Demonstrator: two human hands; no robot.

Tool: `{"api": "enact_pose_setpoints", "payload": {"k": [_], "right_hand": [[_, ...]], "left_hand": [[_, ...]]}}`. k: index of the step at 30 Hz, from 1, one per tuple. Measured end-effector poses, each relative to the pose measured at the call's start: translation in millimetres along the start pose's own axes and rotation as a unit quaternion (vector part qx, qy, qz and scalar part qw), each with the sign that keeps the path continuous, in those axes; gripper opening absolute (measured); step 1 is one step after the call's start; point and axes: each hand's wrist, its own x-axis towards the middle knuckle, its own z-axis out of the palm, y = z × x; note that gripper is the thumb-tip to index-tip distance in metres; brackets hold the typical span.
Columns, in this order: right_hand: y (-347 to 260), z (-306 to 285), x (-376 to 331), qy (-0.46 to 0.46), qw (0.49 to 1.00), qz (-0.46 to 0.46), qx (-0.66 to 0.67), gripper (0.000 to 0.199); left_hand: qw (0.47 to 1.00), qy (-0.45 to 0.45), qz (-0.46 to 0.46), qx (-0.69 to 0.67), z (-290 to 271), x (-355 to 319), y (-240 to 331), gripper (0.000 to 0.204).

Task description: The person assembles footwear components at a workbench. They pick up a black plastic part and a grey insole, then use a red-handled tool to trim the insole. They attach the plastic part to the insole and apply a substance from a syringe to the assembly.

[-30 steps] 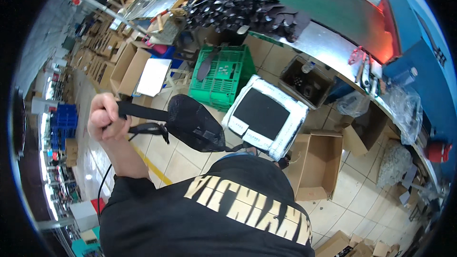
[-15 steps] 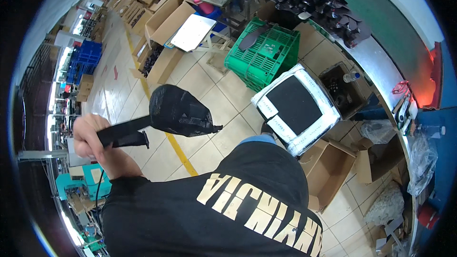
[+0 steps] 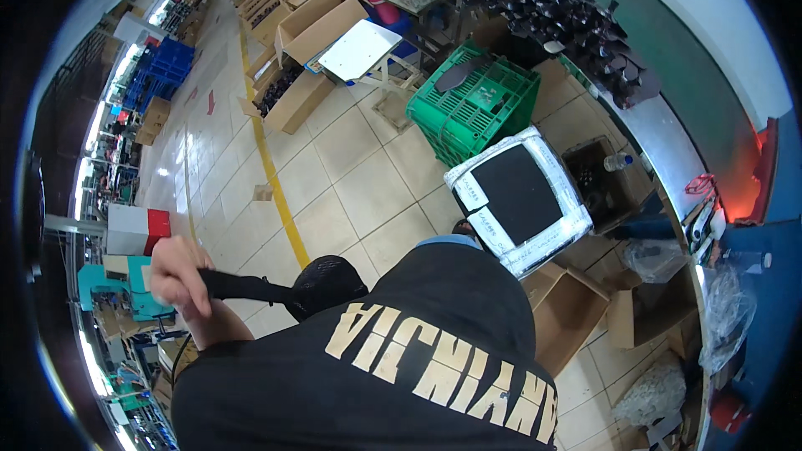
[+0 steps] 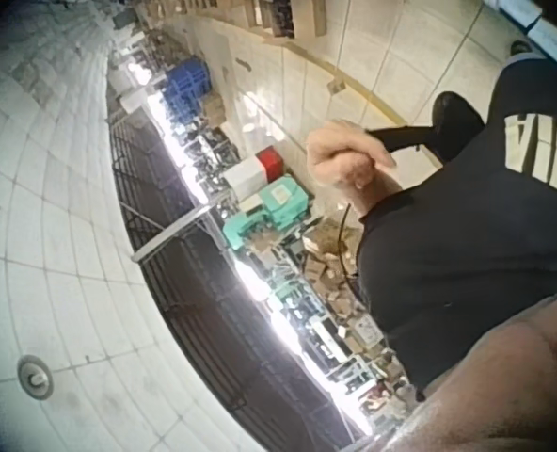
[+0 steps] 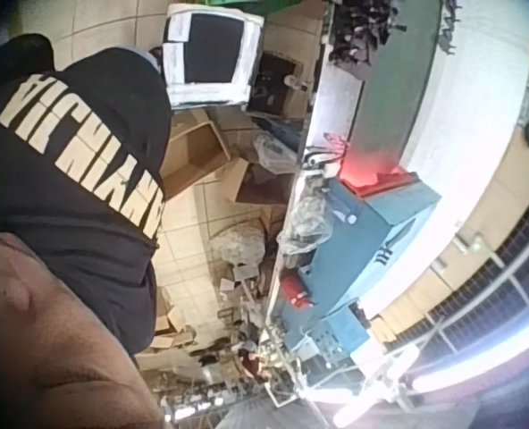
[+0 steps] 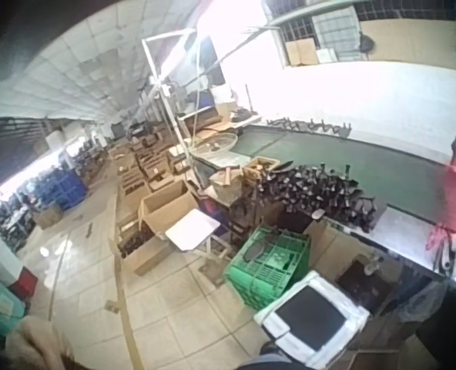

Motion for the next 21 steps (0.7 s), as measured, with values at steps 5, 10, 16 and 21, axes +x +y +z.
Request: {"api": "enact_pose_setpoints", "payload": {"k": [5, 10, 16, 21], "right_hand": [[-6, -14, 7, 0.018, 0.999, -0.008, 0.044, 0.027], [-12, -28, 4, 0.037, 0.993, -0.003, 0.11, 0.027], [-21, -46, -10, 0.054, 0.977, 0.009, 0.207, 0.027], [-24, -56, -27, 0.06, 0.958, 0.018, 0.28, 0.027]], "left_hand": [[0.95, 0.295, -0.059, -0.082, 26, 1, -5, 0.032], [0.902, 0.386, -0.131, -0.14, -5, 19, -50, 0.04], [0.892, 0.201, -0.192, -0.356, -27, 51, -141, 0.057], [0.882, 0.078, -0.201, -0.418, -8, 90, -174, 0.071]]}}
